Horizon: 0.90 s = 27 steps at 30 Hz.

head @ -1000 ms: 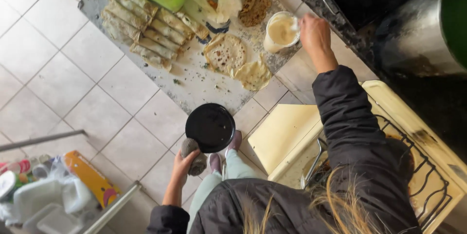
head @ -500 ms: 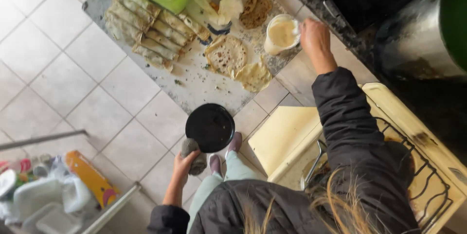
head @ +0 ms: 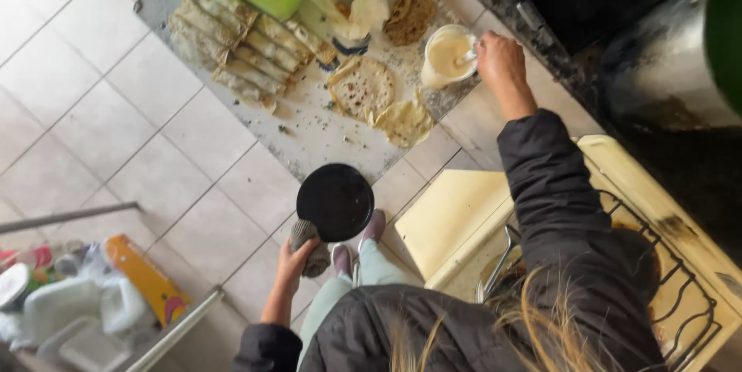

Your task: The person prepares cannelloni by filling thin crepes with a spinach mixture and then cooking crepes on a stovetop.

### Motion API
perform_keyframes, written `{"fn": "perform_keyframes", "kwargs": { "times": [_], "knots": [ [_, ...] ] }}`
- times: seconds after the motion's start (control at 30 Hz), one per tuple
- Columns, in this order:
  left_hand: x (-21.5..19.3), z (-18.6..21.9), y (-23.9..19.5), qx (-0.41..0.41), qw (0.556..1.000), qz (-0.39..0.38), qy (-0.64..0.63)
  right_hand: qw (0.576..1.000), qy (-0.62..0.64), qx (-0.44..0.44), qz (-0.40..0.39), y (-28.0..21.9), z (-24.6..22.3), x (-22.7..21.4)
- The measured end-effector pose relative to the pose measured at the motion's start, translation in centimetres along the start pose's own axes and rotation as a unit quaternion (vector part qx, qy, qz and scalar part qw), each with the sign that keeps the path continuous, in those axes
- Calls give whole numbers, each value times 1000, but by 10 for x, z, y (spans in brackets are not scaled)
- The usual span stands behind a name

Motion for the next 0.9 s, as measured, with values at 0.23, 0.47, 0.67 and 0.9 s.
{"fn": "perform_keyframes", "kwargs": {
  "times": [0.23, 0.47, 0.67, 0.9],
  "knots": [
    [-4, 3, -9, -8, 1000, -4, -27, 996, 85, -26, 5, -5, -13, -10],
    [3, -7, 11, 0, 999, -7, -35, 995, 76, 9, 67, -6, -7, -19],
    [3, 6, -5, -27, 999, 4, -40, 999, 40, -10, 7, -12, -6, -1],
    [-1, 7, 5, -12, 998, -25, -60, 997, 70, 0, 22, -16, -24, -14]
  ]
}}
Point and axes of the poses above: each hand's wrist, its own y-axis towards the middle knuckle, its own x-axis out of the palm, z = x × y, the point moved 5 cm from there along y, towards the middle knuckle, and after that the axes turned 5 degrees about z, right-handed, at the moved point
